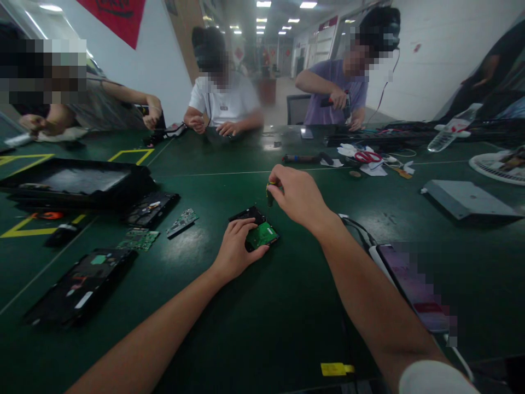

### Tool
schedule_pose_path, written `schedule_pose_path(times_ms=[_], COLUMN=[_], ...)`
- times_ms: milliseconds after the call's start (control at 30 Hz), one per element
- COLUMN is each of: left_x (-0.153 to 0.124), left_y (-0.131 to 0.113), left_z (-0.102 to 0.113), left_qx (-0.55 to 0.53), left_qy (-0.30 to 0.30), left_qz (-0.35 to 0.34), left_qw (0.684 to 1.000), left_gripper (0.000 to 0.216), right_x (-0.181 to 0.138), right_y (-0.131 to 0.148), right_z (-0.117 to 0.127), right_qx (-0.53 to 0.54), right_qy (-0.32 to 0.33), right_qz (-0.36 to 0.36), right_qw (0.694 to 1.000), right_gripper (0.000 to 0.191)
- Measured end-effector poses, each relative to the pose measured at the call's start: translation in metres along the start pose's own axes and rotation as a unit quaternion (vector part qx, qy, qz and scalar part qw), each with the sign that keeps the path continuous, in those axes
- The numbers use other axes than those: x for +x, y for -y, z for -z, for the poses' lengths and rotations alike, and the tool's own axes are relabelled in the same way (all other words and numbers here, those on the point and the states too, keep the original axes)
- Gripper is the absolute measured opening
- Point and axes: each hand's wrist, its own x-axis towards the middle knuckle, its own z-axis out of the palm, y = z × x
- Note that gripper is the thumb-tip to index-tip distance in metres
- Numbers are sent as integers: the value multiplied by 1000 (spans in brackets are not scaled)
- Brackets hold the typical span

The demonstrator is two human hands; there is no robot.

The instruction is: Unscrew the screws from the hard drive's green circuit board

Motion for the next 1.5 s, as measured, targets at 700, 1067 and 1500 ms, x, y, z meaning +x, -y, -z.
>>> schedule_pose_path(times_ms=[700, 1067, 1500], left_x=[-1, 0, 0], left_y=[3, 0, 2], left_z=[-2, 0, -1], left_qx=[-2, -5, -2], left_qy=[-1, 1, 0], left_qz=[-3, -1, -4], left_qw=[1000, 1000, 1000], left_gripper=[51, 50, 51], right_x=[0, 0, -1], right_y=[1, 1, 2], right_z=[1, 0, 2], right_qx=[5, -5, -11], right_qy=[-3, 0, 7], right_qz=[3, -6, 9], right_qw=[1000, 1000, 1000], right_gripper=[5, 5, 17])
